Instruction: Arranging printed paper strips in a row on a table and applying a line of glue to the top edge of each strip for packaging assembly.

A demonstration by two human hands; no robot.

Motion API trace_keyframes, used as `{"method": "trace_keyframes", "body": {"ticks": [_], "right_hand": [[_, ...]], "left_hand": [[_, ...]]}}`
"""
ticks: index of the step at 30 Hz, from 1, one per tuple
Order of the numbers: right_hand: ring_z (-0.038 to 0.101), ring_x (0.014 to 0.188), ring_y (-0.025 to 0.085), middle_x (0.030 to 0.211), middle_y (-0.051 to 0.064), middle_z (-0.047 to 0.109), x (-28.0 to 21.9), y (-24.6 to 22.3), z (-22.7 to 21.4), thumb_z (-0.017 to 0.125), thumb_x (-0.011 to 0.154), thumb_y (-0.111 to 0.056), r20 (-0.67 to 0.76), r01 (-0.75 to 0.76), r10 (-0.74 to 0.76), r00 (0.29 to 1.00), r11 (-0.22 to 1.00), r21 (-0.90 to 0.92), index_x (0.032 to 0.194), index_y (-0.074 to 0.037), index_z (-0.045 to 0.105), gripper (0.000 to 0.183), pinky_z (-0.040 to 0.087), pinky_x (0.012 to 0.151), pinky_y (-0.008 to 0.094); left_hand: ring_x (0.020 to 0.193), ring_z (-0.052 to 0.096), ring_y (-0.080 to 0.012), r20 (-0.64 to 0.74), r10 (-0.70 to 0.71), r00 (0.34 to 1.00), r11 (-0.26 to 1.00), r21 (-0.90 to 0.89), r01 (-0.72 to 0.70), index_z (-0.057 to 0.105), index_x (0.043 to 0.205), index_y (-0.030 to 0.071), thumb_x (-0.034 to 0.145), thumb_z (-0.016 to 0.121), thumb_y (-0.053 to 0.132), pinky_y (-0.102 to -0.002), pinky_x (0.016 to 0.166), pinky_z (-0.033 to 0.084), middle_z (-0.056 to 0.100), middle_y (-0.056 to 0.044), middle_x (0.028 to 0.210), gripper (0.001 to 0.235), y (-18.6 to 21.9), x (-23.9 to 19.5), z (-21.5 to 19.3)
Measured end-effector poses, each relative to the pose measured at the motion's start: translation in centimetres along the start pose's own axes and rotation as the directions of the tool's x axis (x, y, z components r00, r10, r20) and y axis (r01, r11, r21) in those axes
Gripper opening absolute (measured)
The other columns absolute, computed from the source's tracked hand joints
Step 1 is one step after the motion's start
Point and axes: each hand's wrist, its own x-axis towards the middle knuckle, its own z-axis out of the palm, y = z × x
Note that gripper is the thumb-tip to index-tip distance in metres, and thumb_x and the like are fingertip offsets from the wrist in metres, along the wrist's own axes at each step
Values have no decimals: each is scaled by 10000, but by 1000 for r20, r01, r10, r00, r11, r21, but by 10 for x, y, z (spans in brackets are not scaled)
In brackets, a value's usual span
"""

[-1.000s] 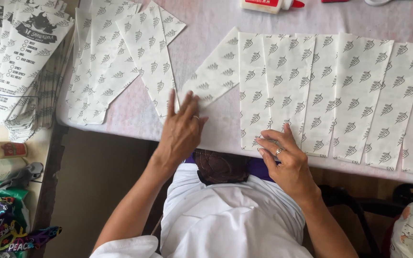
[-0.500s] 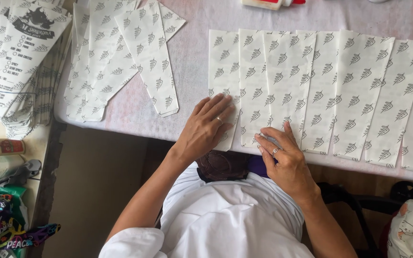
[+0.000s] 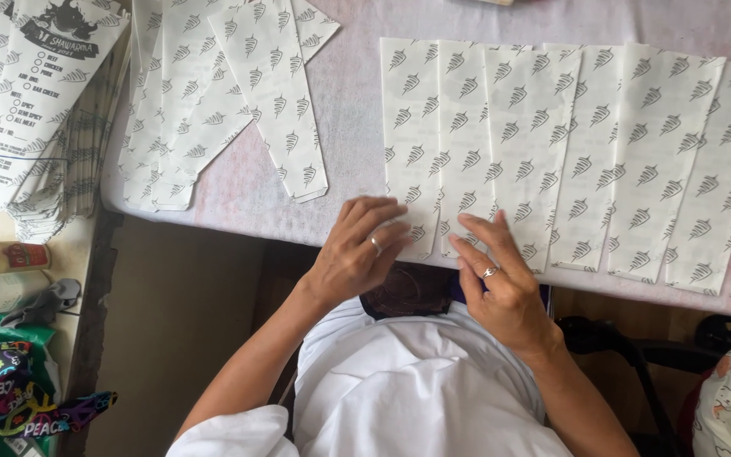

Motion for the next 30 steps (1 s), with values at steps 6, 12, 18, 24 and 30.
{"method": "trace_keyframes", "body": {"ticks": [6, 12, 18, 24, 30], "right_hand": [[720, 1105, 306, 1234, 153, 725, 5, -1, 38, 806, 866, -69, -14, 128, -128, 992, 992, 11, 993, 44, 750, 179, 525, 1093, 479], [732, 1089, 298, 1200, 155, 741, 9, -6, 32, 787, 879, -24, 13, 122, -122, 992, 993, -1, 957, 40, 755, 106, 528, 1079, 485], [734, 1053, 288, 1121, 129, 754, 11, -9, 37, 783, 886, -19, -14, -32, 33, 999, 998, 52, 863, 41, 736, 79, 389, 1187, 520], [729, 1055, 301, 1107, 130, 740, 13, -7, 38, 805, 853, 9, 22, -218, 218, 976, 959, 178, 852, 31, 707, 100, 309, 1222, 527], [737, 1044, 297, 1095, 125, 740, 16, -6, 38, 829, 802, 43, 47, -262, 258, 965, 943, 203, 833, 10, 721, 118, 303, 1226, 506]], "left_hand": [[1034, 750, -348, 7, 86, 996, 994, -61, -86, 784, 926, -14, 808, 853, 35, -510, 943, 575, 783, -161, 973, 145, 7, -9, -16], [1020, 761, -353, -12, 79, 997, 991, -107, -80, 795, 933, -25, 846, 823, 31, -508, 928, 594, 792, -171, 980, 107, 5, -3, -21], [1003, 760, -322, -44, -142, 989, 978, -161, 133, 791, 865, -11, 805, 829, 3, -490, 980, 553, 793, -145, 913, 72, 15, -7, -12], [984, 761, -301, -44, -397, 917, 890, -262, 373, 775, 830, -17, 822, 805, 0, -471, 994, 535, 780, -116, 870, 36, 19, -11, -3], [1025, 733, -309, -36, -476, 879, 852, -265, 451, 764, 863, -19, 769, 801, -43, -461, 1008, 515, 756, -109, 891, 104, 31, -1, -6]]}}
